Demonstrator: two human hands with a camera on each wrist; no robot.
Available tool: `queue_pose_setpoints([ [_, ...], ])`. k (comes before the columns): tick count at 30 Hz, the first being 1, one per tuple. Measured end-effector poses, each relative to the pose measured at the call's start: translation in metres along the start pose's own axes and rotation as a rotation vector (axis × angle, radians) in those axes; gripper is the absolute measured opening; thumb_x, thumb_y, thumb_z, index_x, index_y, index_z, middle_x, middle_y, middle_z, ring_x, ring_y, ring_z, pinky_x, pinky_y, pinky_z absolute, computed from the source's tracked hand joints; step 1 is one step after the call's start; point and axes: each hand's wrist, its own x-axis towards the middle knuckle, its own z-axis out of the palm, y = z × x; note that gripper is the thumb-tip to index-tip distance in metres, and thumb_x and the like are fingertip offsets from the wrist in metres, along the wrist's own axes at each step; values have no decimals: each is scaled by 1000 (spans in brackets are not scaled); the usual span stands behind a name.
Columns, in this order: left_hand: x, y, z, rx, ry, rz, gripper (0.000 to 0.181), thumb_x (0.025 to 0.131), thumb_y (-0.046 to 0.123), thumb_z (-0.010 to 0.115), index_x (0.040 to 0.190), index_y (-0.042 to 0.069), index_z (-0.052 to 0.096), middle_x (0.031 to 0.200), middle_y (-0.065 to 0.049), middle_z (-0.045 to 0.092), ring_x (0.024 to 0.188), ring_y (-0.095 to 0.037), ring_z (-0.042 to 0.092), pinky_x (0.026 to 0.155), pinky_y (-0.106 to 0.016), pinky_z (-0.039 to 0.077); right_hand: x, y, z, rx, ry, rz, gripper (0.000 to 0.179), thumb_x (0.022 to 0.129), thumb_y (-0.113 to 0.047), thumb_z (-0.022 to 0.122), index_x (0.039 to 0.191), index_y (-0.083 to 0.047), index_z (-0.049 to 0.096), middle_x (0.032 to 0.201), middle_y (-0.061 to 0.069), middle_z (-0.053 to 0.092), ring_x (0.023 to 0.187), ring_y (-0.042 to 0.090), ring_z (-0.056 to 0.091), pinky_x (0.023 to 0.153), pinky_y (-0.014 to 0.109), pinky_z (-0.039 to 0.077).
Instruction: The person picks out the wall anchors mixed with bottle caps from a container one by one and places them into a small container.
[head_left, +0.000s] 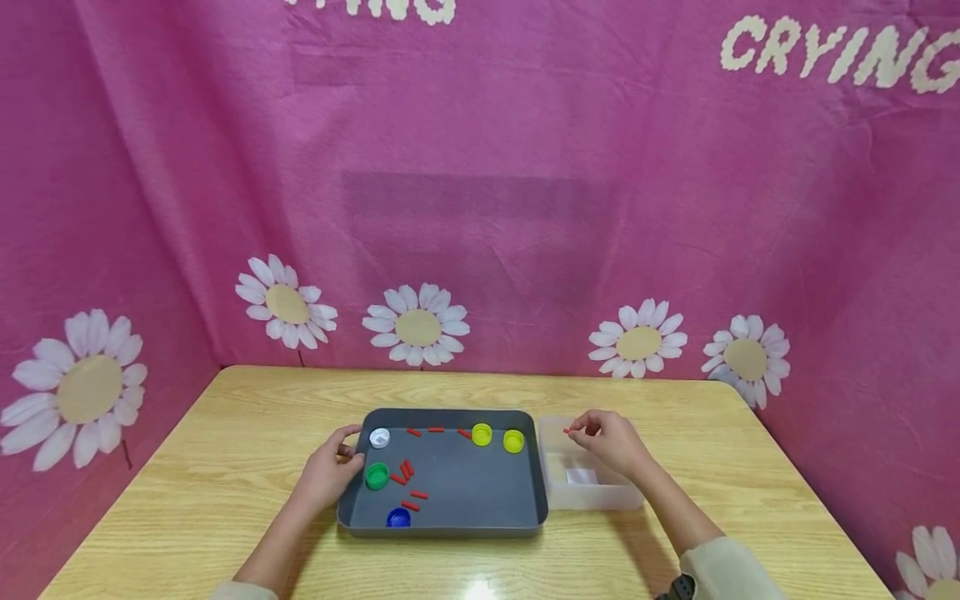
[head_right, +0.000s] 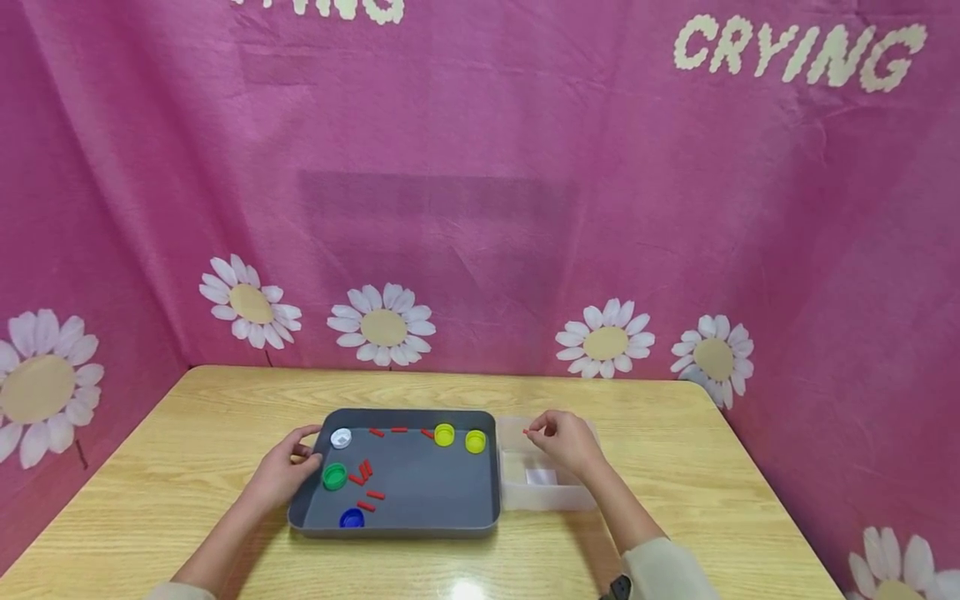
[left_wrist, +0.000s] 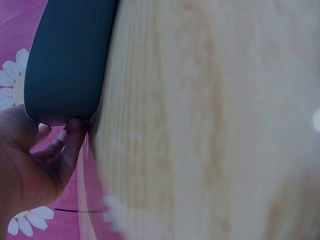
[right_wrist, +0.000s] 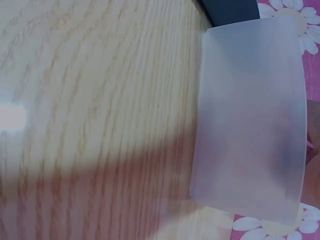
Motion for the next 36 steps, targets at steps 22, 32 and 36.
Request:
queue_pose_setpoints([
  [22,-1,2,-2,-13,-6,-4,48,87,10,56,134,5,45,95,-13,58,83,-21,57,69,-30,46,0,0,7,3,-14,-8,7,84,-13,65,86,-7,67,72,2,53,66,12,46,58,24,38],
  [32,0,2,-2,-11,-2,-12,48,87,10,57,134,6,45,93,-13,57,81,-21,56,69,-30,46,-1,-11,0,-12,27,-53,10,84,-19,66,89,-10,68,76,1,57,68,12,47,57,24,39],
  [36,0,2,-1,-7,-4,-14,48,87,10,56,134,6,45,94,-13,58,82,-21,56,70,-32,47,0,-23,1,6,21,-62,10,83,-19,67,89,-12,68,76,1,57,67,13,48,57,25,39],
])
